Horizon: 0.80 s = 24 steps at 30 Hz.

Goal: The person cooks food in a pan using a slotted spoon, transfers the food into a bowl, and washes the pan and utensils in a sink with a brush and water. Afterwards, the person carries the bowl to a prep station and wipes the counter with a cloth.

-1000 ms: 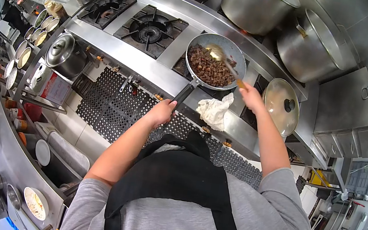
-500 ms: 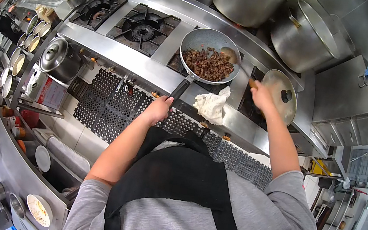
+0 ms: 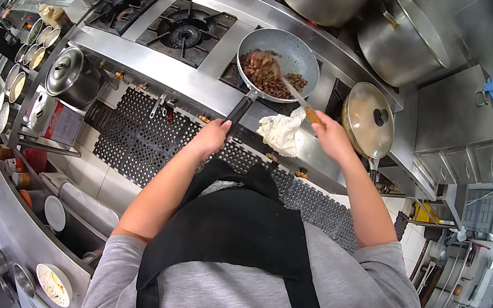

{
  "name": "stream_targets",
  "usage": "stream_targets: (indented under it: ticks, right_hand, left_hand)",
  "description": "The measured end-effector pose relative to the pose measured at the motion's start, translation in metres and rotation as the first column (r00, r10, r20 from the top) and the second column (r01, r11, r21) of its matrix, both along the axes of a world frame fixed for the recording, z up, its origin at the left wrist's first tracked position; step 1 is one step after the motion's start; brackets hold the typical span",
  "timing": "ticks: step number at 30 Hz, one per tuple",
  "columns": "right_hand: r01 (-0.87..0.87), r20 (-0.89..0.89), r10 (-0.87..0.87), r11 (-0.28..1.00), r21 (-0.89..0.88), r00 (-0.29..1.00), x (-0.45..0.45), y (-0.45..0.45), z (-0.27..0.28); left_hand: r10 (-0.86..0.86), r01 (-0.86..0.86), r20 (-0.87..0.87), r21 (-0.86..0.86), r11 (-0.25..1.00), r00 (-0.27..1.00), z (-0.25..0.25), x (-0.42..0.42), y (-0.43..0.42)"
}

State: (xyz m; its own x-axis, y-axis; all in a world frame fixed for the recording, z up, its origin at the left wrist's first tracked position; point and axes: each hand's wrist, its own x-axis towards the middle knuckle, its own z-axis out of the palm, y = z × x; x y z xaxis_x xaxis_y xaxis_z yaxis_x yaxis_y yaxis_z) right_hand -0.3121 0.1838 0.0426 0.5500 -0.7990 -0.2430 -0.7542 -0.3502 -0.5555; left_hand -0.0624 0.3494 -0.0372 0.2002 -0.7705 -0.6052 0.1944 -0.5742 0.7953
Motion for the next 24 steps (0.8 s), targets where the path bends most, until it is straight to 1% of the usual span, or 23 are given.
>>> stream_targets:
  ticks: [1, 2, 4, 5, 6, 8, 9, 11, 12, 15, 16, 18, 19, 20, 22, 24]
  right_hand:
    - [-0.05, -0.013, 0.05, 0.998, -0.041, 0.999, -0.004, -0.004, -0.016]
    - [-0.046, -0.014, 0.045, 0.998, -0.043, 0.999, -0.003, -0.007, -0.022]
    - [0.041, -0.152, -0.053, 0.995, -0.086, 0.987, 0.003, -0.014, -0.026]
    - [0.048, -0.122, -0.071, 0.983, -0.176, 0.99, 0.005, -0.015, -0.026]
    - [0.049, -0.12, -0.071, 0.983, -0.175, 0.99, 0.004, -0.013, -0.025]
    - [0.033, -0.031, -0.037, 0.991, -0.128, 0.999, 0.001, -0.008, -0.019]
    - [0.03, -0.03, -0.034, 0.991, -0.13, 0.999, -0.003, -0.008, -0.021]
    - [-0.072, -0.149, 0.042, 0.977, -0.203, 0.988, -0.017, -0.006, -0.027]
    - [-0.071, -0.149, 0.04, 0.976, -0.204, 0.988, -0.022, -0.013, -0.025]
    - [-0.042, -0.179, -0.03, 0.921, -0.387, 0.983, -0.014, -0.036, -0.003]
    - [-0.041, -0.181, -0.032, 0.922, -0.386, 0.983, -0.009, -0.039, 0.003]
    - [0.108, -0.274, -0.222, 0.92, -0.378, 0.936, 0.002, -0.047, 0.011]
    - [0.155, -0.292, -0.268, 0.921, -0.356, 0.918, 0.006, -0.047, 0.008]
    - [0.156, -0.291, -0.27, 0.92, -0.36, 0.918, 0.005, -0.05, -0.008]
    - [0.159, -0.241, -0.224, 0.951, -0.265, 0.944, 0.001, -0.055, -0.056]
    - [0.079, -0.104, -0.113, 0.955, -0.285, 0.988, -0.001, -0.044, -0.08]
  left_hand:
    - [-0.004, 0.004, 0.0, -0.001, 1.0, 1.0, -0.002, 0.0, 0.0]
    - [-0.004, 0.004, 0.009, 0.004, 1.0, 1.0, -0.005, 0.0, 0.0]
    - [-0.006, 0.006, 0.021, 0.007, 1.0, 1.0, -0.006, 0.0, -0.001]
    - [0.005, -0.005, 0.01, 0.007, 1.0, 1.0, -0.005, -0.001, 0.0]
    - [0.017, -0.017, -0.002, 0.009, 1.0, 1.0, -0.004, -0.001, 0.001]
    - [0.002, -0.002, 0.014, 0.009, 1.0, 1.0, -0.004, 0.0, 0.0]
    - [-0.01, 0.01, 0.028, 0.011, 1.0, 1.0, -0.004, 0.001, 0.0]
    - [-0.011, 0.011, 0.021, 0.012, 1.0, 1.0, -0.007, 0.001, 0.0]
    - [-0.013, 0.013, 0.014, 0.013, 1.0, 1.0, -0.008, 0.001, 0.0]
    - [0.001, -0.001, 0.017, -0.003, 1.0, 1.0, -0.009, 0.001, 0.0]
    - [-0.001, 0.001, 0.015, -0.002, 1.0, 1.0, -0.01, 0.0, 0.001]
    - [-0.001, 0.001, 0.028, -0.023, 1.0, 1.0, -0.011, 0.0, 0.0]
    - [-0.004, 0.004, 0.027, -0.025, 1.0, 1.0, -0.012, -0.001, 0.0]
    - [-0.001, 0.001, 0.037, -0.02, 1.0, 0.999, -0.013, -0.002, 0.0]
    - [0.003, -0.003, 0.045, -0.017, 1.0, 0.999, -0.012, -0.003, -0.001]
    - [0.002, -0.001, 0.048, -0.035, 0.999, 0.999, -0.012, -0.005, -0.002]
